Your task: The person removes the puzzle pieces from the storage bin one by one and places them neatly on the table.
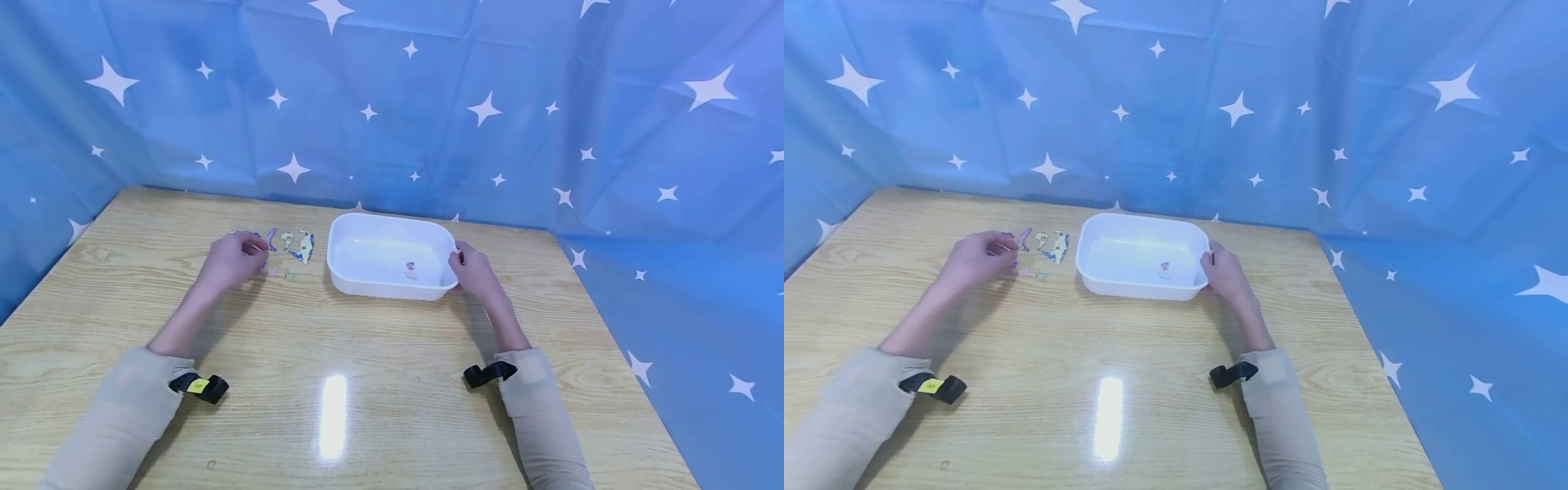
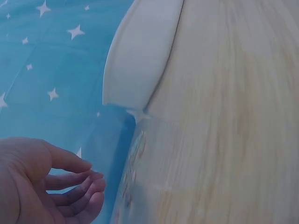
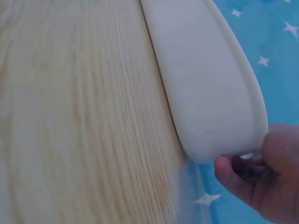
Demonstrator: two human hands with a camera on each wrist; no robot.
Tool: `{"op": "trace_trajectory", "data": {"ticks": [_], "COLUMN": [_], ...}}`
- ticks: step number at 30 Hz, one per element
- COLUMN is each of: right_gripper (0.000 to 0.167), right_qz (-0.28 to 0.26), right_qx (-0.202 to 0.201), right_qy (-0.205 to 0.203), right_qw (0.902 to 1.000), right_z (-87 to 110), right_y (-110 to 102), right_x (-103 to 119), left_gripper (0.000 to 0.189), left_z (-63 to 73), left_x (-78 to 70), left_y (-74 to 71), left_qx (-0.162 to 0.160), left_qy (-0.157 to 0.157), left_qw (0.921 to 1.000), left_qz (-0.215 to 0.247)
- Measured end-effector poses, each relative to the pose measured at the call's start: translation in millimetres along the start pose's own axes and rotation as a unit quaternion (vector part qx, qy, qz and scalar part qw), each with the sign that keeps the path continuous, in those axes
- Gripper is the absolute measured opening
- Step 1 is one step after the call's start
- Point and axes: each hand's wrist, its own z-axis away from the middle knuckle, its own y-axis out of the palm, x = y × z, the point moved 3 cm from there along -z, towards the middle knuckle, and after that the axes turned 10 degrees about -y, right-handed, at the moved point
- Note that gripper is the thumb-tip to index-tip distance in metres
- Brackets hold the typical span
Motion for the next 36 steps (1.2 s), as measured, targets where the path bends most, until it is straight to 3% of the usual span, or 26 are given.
{"op": "trace_trajectory", "data": {"ticks": [7,16,29,36], "right_gripper": [0.048,0.048,0.048,0.048], "right_qz": [-0.005,-0.003,-0.002,0.003], "right_qx": [0.001,-0.001,-0.001,0.001], "right_qy": [-0.001,-0.005,-0.004,-0.002], "right_qw": [1.0,1.0,1.0,1.0], "right_z": [-1.0,-0.6,-1.7,-1.4], "right_y": [0,-1,0,0], "right_x": [0,1,0,0], "left_gripper": [0.024,0.019,0.017,0.02], "left_z": [3.3,-5.4,-13.4,-21.1], "left_x": [-21.6,-51.2,-85.8,-103.0], "left_y": [14.4,37.8,80.4,109.0], "left_qx": [0.009,0.012,0.057,0.085], "left_qy": [0.035,0.11,0.147,0.162], "left_qw": [0.9986,0.99,0.9791,0.9746], "left_qz": [0.04,0.087,0.128,0.129]}}
